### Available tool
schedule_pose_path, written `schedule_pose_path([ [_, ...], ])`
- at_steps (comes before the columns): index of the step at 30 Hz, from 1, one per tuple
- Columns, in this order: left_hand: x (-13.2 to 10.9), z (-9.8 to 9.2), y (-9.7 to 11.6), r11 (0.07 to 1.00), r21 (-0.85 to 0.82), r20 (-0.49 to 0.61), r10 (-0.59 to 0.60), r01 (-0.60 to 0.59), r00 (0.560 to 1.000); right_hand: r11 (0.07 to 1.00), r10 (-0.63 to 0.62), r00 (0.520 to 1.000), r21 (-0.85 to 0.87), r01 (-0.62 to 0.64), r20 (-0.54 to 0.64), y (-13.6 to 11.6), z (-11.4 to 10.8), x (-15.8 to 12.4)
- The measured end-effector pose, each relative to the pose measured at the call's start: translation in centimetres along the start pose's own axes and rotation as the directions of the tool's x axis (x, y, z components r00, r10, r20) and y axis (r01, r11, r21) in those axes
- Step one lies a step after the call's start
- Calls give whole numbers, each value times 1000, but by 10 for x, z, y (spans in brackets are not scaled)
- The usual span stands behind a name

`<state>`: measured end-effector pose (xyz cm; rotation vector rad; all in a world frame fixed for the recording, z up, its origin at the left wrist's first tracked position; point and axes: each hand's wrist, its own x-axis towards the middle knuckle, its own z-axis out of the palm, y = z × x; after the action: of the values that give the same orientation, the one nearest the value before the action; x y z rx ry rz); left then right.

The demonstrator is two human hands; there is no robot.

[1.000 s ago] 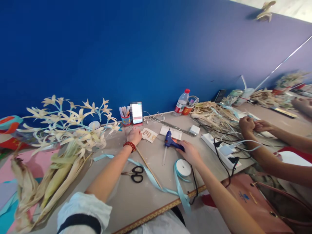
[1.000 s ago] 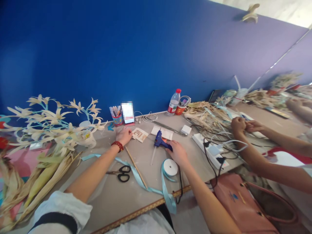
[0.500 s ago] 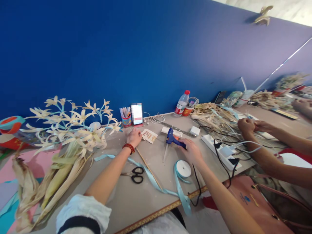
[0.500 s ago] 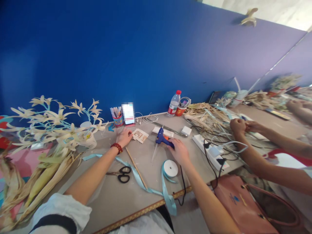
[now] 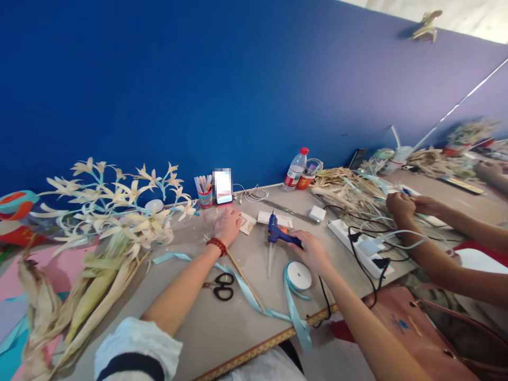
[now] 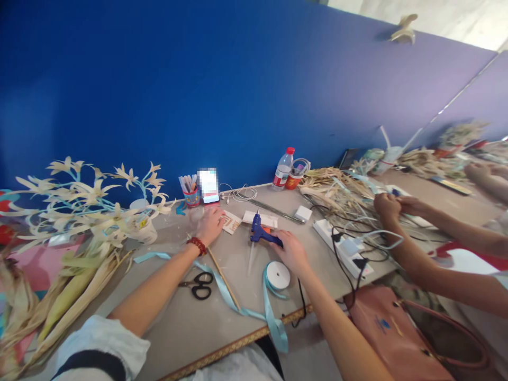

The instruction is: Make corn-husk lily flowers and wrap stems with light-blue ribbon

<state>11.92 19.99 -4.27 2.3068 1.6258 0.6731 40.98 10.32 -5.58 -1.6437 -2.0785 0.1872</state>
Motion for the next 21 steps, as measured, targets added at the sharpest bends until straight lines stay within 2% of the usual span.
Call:
schedule_pose_path([
  [4, 11, 21, 34, 984, -84, 54, 163, -158, 985, 1000, -12, 1000, 14, 12, 7, -1, 1, 0],
  [8, 25, 36, 50, 965, -158, 81, 222, -208, 972, 1000, -16, 1000, 21, 16, 1, -2, -5, -3],
  [10, 31, 37, 49, 958, -200, 75, 225, -206, 972, 999, -9, 999, 36, 10, -37, -3, -12, -6],
  [14, 43, 32, 43, 945, -288, 62, 180, -155, 982, 998, 21, 977, 68, -7, -211, 0, -28, -11],
  [16, 49, 32, 42, 939, -320, 74, 154, -123, 985, 998, 31, 965, 68, -13, -261, 3, -33, -12],
  [18, 53, 36, 43, 937, -338, 100, 132, -91, 986, 997, 27, 966, 71, -9, -256, 4, -34, -12],
  [21, 59, 48, 47, 941, -334, 141, 106, -54, 984, 996, 7, 982, 86, 9, -187, 4, -29, -14],
])
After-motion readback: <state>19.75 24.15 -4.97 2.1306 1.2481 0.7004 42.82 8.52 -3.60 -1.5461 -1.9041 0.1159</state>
